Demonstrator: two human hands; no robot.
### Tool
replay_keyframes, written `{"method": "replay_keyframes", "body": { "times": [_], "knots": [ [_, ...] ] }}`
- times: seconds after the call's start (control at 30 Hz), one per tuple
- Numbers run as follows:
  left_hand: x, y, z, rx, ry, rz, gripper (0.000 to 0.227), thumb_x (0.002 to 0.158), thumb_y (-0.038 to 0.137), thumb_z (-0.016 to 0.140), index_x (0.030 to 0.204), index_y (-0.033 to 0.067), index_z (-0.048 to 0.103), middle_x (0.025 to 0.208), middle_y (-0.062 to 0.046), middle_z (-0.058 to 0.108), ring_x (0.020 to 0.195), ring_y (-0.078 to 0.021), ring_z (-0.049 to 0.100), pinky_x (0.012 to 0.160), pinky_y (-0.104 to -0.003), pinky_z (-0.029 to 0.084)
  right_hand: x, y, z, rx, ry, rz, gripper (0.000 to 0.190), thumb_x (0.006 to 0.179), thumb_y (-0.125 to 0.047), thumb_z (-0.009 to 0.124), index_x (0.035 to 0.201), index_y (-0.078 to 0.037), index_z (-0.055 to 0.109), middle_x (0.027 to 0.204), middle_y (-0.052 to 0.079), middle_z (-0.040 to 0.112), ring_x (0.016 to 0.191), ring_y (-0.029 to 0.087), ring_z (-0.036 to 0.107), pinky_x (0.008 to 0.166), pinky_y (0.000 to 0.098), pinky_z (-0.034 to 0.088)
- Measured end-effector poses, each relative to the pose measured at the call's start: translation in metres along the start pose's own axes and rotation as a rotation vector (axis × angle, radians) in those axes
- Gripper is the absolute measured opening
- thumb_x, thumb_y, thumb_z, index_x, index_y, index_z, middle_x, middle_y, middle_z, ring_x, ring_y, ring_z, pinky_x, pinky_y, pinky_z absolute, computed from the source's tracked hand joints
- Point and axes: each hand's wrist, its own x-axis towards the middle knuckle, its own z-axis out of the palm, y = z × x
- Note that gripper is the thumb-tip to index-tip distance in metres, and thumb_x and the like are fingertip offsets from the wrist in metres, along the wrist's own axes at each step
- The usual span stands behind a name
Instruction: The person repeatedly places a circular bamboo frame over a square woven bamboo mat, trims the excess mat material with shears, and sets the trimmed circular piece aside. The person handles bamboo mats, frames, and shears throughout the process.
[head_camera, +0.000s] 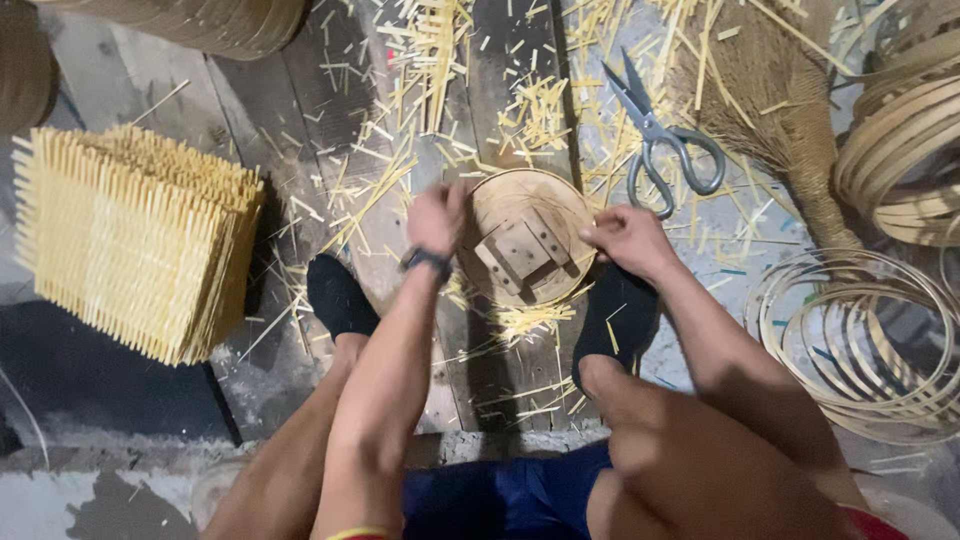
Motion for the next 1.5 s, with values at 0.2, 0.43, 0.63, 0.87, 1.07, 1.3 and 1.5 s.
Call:
{"method": "replay_keyframes", "body": {
  "times": [0.2, 0.43, 0.63, 0.87, 1.07, 1.3, 1.5],
  "knots": [
    [-0.042, -0.081, 0.024, -0.666, -0.224, -0.364, 0.026, 0.081, 0.023, 0.086, 0.089, -0.0007, 0.079, 0.074, -0.006, 0.073, 0.060, -0.0120, 0.063, 0.054, -0.030, 0.052, -0.005, 0.013, 0.004, 0.345, -0.067, 0.230, 0.029, 0.086, -0.009, 0.078, 0.111, 0.004, 0.073, 0.092, 0.009, 0.075, 0.074, 0.015, 0.071, 0.063, 0.0289, 0.061],
    [-0.044, -0.059, 0.027, -0.496, -0.016, -0.409, 0.027, 0.074, 0.021, 0.089, 0.089, 0.0001, 0.081, 0.071, -0.005, 0.075, 0.060, -0.0102, 0.065, 0.056, -0.026, 0.052, -0.010, 0.005, 0.012, 0.297, 0.040, 0.221, 0.026, 0.088, -0.006, 0.078, 0.110, 0.007, 0.072, 0.092, 0.011, 0.074, 0.073, 0.018, 0.072, 0.061, 0.0309, 0.062],
    [-0.073, -0.024, 0.002, -1.243, -0.258, -0.626, 0.033, 0.090, 0.022, 0.068, 0.106, -0.0062, 0.071, 0.094, -0.016, 0.077, 0.076, -0.0215, 0.074, 0.068, -0.032, 0.062, -0.025, -0.031, -0.004, 0.588, -0.140, 0.101, 0.021, 0.094, -0.010, 0.072, 0.108, 0.005, 0.072, 0.099, 0.012, 0.076, 0.081, 0.016, 0.075, 0.069, 0.0269, 0.065],
    [-0.107, -0.026, 0.065, -1.320, -0.329, -0.556, 0.021, 0.097, 0.005, 0.062, 0.106, -0.0138, 0.063, 0.097, -0.023, 0.074, 0.081, -0.0319, 0.076, 0.074, -0.041, 0.067, -0.024, -0.022, 0.020, 0.366, -0.054, 0.212, 0.023, 0.094, -0.011, 0.072, 0.098, 0.011, 0.071, 0.086, 0.017, 0.075, 0.067, 0.023, 0.074, 0.059, 0.0322, 0.064],
    [-0.098, -0.028, 0.075, -1.124, -0.290, -0.698, 0.032, 0.098, 0.012, 0.069, 0.110, -0.0158, 0.060, 0.089, -0.019, 0.069, 0.069, -0.0269, 0.072, 0.067, -0.040, 0.065, -0.026, -0.014, 0.031, 0.371, 0.027, 0.168, 0.019, 0.094, -0.012, 0.071, 0.099, 0.006, 0.072, 0.082, 0.016, 0.074, 0.062, 0.019, 0.072, 0.053, 0.0314, 0.061],
    [-0.100, -0.005, -0.012, -1.059, -0.274, -0.187, 0.059, 0.091, 0.000, 0.067, 0.143, 0.0046, 0.042, 0.106, -0.017, 0.068, 0.084, -0.0251, 0.068, 0.076, -0.036, 0.058, -0.050, -0.079, 0.005, -0.145, 0.153, -0.224, 0.106, 0.078, -0.039, 0.089, 0.156, 0.003, 0.030, 0.141, 0.025, 0.049, 0.126, 0.032, 0.057, 0.098, 0.0463, 0.053],
    [-0.118, 0.047, -0.063, -0.832, -0.150, 0.334, 0.052, 0.090, 0.003, 0.071, 0.138, 0.0018, 0.051, 0.123, -0.012, 0.067, 0.114, -0.0214, 0.068, 0.104, -0.036, 0.055, -0.057, -0.135, 0.023, -0.135, 0.132, -0.396, 0.123, 0.064, -0.041, 0.098, 0.152, 0.002, 0.023, 0.140, 0.025, 0.049, 0.129, 0.034, 0.056, 0.112, 0.0472, 0.047]
  ]
}}
